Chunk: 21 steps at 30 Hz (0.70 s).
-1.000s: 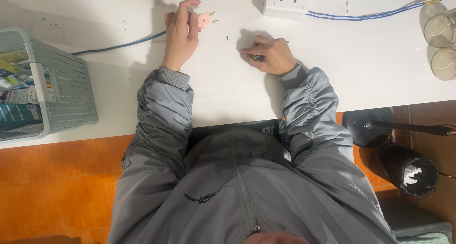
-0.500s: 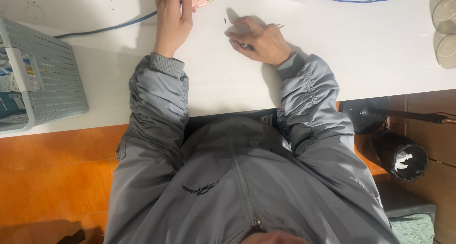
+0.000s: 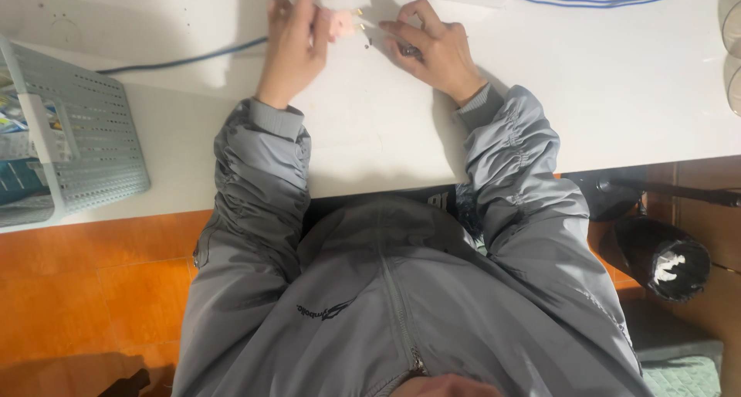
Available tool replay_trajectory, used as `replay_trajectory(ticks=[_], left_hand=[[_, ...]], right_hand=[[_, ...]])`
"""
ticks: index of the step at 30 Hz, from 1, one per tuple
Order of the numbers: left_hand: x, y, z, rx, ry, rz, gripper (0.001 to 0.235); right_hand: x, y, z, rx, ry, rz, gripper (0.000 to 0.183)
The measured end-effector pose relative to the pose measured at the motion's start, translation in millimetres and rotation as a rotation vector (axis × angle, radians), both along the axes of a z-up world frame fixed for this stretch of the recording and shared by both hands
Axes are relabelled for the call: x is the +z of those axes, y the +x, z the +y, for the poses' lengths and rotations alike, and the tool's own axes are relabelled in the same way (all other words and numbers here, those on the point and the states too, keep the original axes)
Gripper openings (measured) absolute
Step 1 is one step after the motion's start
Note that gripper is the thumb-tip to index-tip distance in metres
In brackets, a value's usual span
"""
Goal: Assembling an electrical plug by stripping wires, inserting them into terminals, and tightening screws with a screwdriver.
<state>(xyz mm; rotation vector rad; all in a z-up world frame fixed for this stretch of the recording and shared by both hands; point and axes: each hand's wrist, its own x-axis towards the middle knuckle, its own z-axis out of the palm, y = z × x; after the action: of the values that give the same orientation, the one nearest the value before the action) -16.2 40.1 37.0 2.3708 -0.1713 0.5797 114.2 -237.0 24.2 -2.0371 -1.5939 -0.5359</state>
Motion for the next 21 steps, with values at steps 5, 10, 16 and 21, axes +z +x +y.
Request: replay_trajectory(ticks=[5,10,16,21], left_hand=[[-9.5,8.7,-24.9,-0.149,0.002,0.137,0.019],[-31.6,10.8,-35.6,-0.283,-0.063,0.142,0.023],[-19.1,8.2,-33.9,-0.323,0.121,0.135,0.025],[-13.7,6.2,-31.2,-0.340,0.189,0.133,0.038]], right_hand=[[-9.5,-1.8,4.1,0.005,-0.026,0.065,0.067],[-5.8,-11.2,-5.3,0.039,0.024,0.145,0.046],[-15.9,-5.8,-13.4,0.079,-0.043,0.167,0.043],[-23.7,-2.6,-15.6,0.053,-0.094,0.190,0.041]])
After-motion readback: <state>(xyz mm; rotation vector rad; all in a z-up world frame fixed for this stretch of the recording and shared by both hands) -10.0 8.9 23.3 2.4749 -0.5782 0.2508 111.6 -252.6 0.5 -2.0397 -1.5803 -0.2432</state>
